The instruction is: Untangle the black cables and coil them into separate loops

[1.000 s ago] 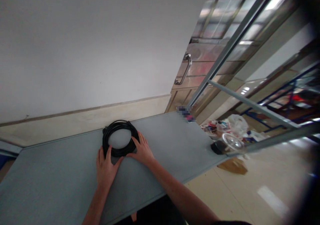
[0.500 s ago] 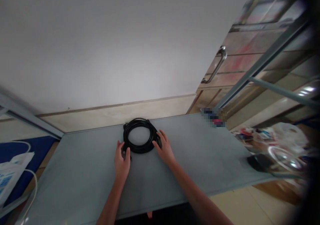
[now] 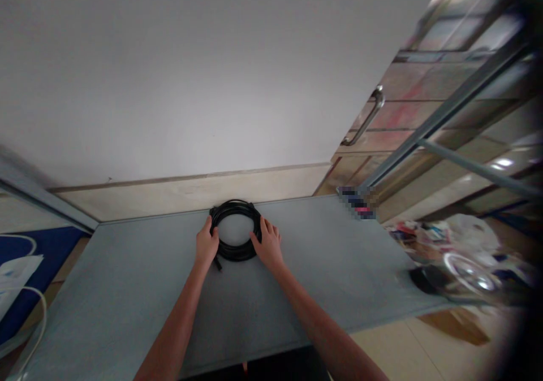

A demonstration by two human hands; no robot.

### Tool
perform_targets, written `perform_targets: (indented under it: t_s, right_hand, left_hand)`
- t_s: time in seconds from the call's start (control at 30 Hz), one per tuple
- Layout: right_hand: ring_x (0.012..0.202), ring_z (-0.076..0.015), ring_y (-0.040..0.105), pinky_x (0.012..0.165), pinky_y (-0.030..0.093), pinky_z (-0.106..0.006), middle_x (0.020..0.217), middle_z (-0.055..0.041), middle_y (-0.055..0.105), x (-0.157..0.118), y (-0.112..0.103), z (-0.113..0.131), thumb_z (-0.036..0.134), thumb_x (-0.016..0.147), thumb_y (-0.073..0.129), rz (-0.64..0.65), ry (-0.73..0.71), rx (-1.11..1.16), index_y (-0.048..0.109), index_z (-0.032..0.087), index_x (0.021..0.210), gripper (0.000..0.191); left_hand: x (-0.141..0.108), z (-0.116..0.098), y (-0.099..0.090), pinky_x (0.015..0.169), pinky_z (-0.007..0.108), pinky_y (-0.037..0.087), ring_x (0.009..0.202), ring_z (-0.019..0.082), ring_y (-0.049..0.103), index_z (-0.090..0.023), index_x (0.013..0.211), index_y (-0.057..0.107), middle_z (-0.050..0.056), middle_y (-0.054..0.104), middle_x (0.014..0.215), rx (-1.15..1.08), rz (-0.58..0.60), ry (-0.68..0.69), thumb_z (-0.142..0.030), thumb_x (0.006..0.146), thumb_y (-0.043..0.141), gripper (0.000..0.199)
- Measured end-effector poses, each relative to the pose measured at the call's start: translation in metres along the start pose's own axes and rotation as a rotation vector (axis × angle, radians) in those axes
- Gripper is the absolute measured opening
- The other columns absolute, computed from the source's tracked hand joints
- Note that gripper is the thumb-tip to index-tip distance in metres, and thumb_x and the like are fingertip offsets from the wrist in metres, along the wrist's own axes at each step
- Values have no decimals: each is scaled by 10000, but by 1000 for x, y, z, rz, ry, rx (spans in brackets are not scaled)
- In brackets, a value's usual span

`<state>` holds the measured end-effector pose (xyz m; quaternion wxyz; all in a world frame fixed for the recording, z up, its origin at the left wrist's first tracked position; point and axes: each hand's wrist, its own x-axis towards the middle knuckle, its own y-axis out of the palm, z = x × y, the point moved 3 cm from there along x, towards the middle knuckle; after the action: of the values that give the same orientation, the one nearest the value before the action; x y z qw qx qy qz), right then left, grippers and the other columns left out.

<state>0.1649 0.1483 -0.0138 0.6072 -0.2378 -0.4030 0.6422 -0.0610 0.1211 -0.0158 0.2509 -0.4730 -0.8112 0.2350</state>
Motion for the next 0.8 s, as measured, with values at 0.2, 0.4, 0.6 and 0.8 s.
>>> perform_targets:
  t_s: [0.2, 0.4, 0.6, 0.8]
  right_hand:
    - [1274, -358, 382, 1015, 325, -527, 1469, -164, 416, -3, 3, 3, 298, 918, 427, 0, -11, -68, 193, 174, 1556, 691]
    - [1335, -319, 361, 1067, 293, -495, 1485, -162, 402, -4, 2, -3, 240, 897, 436, -58, 11, -7, 250, 151, 1537, 673]
    - [1340, -315, 370, 1070, 296, -487, 1484, -168, 406, -9, -3, -11, 251, 890, 442, 1, 12, 20, 270, 148, 1528, 670]
    - [1363, -311, 346, 1071, 296, -490, 1506, -178, 372, -27, -16, -23, 254, 895, 436, -24, 24, 8, 193, 128, 1547, 708]
  left_hand:
    - [-9, 11, 8, 1128, 431, 357, 1310, 264, 494, -143, 1424, 464, 124, 533, 1414, -1, 15, 47, -283, 913, 459, 531]
    - [-20, 5, 15, 1169, 428, 282, 1411, 262, 347, -143, 1496, 339, 126, 377, 1530, 25, 53, 128, -312, 908, 480, 628]
    - [-41, -7, 18, 1178, 453, 256, 1428, 268, 310, -134, 1511, 301, 149, 350, 1540, 84, 70, 148, -259, 916, 450, 626]
    - [-54, -19, 32, 1182, 416, 258, 1428, 257, 311, -145, 1516, 288, 130, 333, 1554, 10, 64, 99, -235, 901, 456, 644]
